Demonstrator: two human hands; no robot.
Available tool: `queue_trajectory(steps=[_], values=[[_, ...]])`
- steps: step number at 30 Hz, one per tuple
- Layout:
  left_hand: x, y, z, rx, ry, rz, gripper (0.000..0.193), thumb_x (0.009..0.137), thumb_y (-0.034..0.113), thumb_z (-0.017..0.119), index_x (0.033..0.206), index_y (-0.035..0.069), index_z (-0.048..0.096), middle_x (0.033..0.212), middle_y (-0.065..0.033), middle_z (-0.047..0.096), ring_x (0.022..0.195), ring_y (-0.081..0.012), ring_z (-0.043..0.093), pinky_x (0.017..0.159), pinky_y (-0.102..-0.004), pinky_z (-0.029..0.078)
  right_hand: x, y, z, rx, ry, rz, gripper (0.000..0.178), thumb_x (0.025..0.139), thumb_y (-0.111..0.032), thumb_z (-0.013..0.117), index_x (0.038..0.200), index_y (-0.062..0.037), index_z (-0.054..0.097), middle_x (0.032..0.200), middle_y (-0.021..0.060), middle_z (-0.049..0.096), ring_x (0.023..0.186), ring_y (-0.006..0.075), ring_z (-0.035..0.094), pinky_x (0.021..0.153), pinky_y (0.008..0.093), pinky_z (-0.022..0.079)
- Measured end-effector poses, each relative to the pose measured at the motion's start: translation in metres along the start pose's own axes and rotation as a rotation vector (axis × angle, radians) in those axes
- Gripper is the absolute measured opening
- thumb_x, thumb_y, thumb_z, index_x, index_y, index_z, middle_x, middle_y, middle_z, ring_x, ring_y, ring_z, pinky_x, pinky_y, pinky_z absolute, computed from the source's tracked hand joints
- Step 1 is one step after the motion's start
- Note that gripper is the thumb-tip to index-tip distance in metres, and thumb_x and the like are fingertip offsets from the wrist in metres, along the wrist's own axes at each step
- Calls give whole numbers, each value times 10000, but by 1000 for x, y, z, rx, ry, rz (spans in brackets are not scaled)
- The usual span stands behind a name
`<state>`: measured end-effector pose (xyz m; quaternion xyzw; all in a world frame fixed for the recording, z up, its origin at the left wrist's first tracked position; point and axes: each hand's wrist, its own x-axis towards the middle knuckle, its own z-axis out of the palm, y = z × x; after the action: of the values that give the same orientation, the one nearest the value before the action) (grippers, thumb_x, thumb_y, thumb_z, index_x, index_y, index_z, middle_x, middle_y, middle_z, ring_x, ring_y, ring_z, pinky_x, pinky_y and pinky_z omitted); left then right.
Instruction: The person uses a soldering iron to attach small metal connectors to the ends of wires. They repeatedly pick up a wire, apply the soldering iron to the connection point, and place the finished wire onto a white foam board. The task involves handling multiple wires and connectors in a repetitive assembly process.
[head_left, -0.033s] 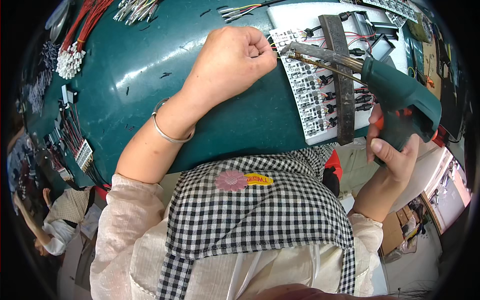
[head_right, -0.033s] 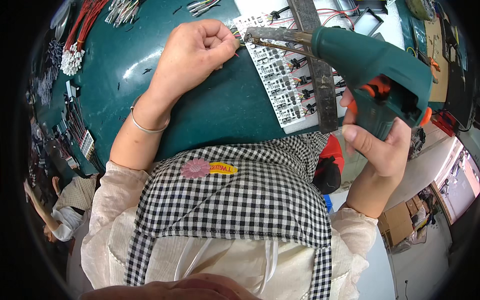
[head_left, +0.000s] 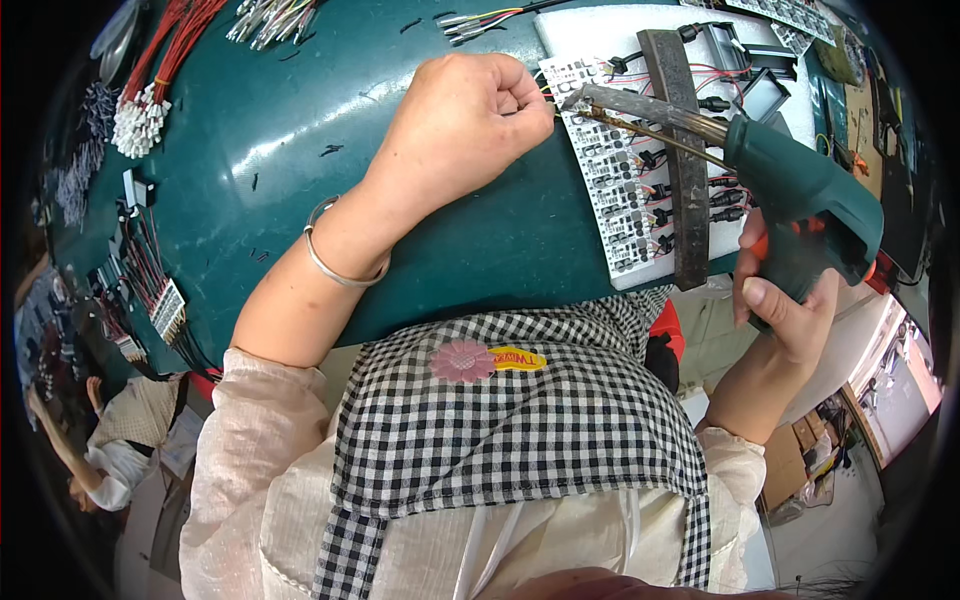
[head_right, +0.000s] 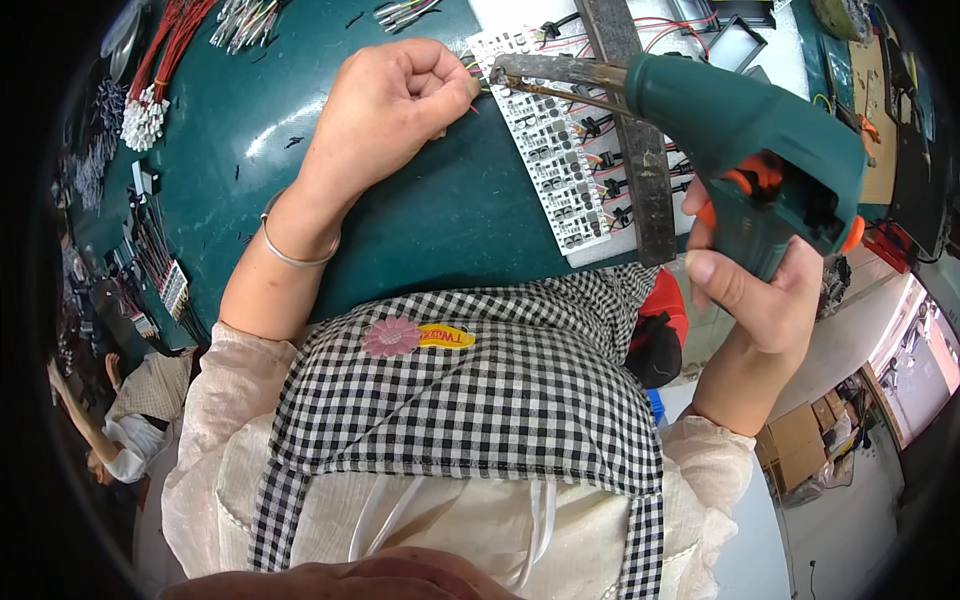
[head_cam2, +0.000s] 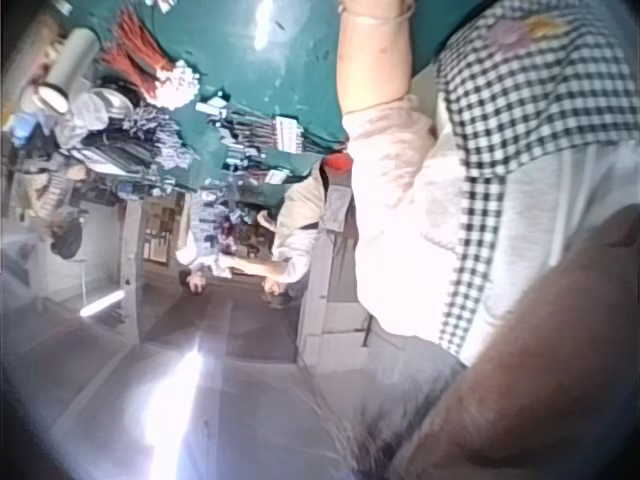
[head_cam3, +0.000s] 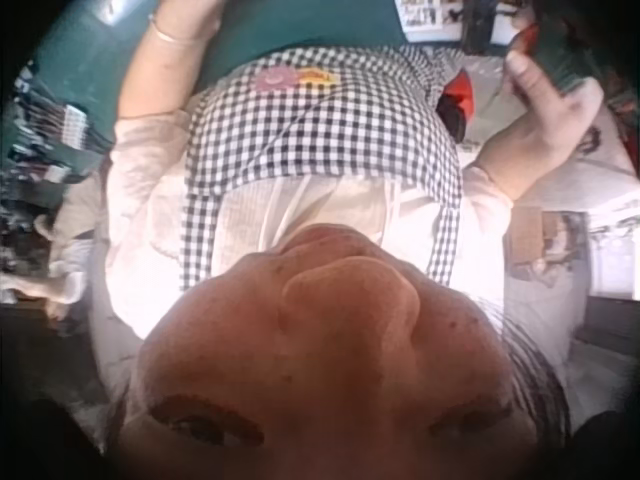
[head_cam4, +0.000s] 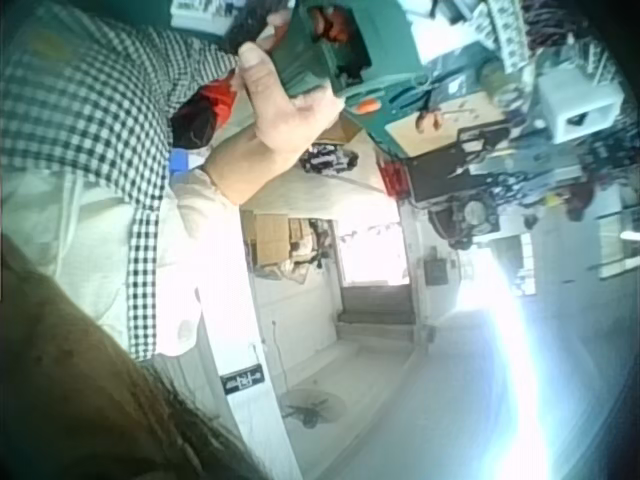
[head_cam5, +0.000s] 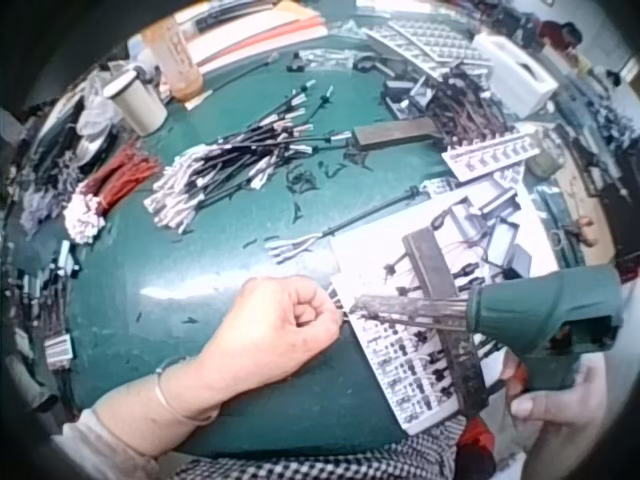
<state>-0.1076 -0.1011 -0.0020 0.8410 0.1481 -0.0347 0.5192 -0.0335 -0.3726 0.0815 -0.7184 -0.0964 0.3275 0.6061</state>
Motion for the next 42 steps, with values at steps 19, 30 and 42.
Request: queue_trajectory(steps=[19,30,42], values=[[0,-4,4,-7,18,-12,140,802,122,619,744,-5,603,517,29,534,474,-9,405,441,-202,334,6,-6,-5,36,-39,-13,593,650,-47,754,1144,97,458,992,185,551,606,139,536,413,214,437],[0,-1,5,74,70,56,125,762,117,624,717,0,618,480,24,498,448,-24,399,430,-215,334,5,-1,-1,-93,22,7,560,680,-193,763,1034,104,447,773,120,515,442,125,474,354,220,359],[0,1,4,73,64,46,142,765,135,631,719,2,621,483,23,501,450,-24,402,430,-217,338,-2,1,-6,-135,13,-54,641,677,-87,706,1182,107,364,935,180,502,498,140,495,383,219,414]])
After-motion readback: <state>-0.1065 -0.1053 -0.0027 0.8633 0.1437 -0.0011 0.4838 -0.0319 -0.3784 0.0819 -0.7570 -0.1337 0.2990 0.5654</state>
